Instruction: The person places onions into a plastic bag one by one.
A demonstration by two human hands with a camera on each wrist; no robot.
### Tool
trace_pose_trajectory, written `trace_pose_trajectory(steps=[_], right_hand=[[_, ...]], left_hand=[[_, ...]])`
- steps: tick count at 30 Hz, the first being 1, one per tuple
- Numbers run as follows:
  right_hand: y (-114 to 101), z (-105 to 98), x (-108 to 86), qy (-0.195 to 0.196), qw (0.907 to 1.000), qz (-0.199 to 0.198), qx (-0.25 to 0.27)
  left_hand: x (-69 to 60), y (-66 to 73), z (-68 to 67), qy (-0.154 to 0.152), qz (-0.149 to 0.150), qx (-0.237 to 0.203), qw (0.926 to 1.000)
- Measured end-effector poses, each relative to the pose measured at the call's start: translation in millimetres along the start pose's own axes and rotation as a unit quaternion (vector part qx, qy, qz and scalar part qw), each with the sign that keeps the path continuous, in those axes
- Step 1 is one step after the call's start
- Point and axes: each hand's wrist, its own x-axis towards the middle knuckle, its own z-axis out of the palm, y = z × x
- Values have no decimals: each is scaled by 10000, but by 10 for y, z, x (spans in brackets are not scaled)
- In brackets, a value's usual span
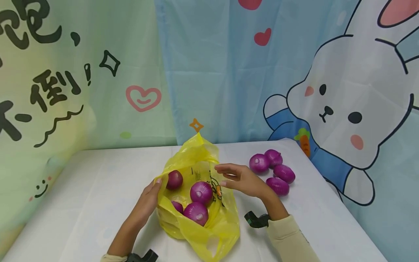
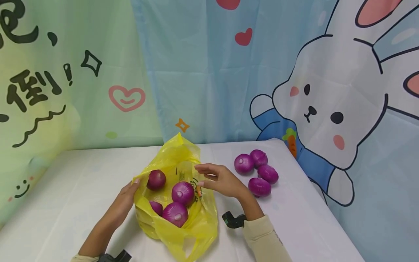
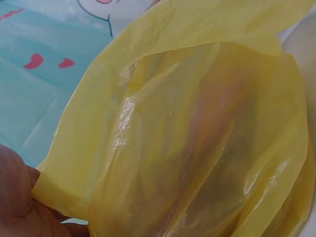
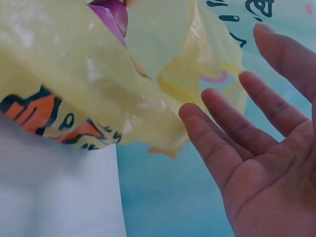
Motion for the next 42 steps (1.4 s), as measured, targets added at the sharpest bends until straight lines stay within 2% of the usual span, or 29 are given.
trace_pose_trajectory(steps=[12,28,34,42], right_hand=[[118,-95,-156,383,9987,282,-161],[263,-334,-446,729,9967,282,-232],[309,-387,-553,883,9934,435,-581],[413,-542,-782,1461,9807,670,-1109]], left_hand=[[-9,8,-10,-6,91,-24,10000],[-6,10,-13,9,155,-57,9999],[-1,2,-6,34,130,-103,9999],[4,8,-6,21,130,-134,9998]])
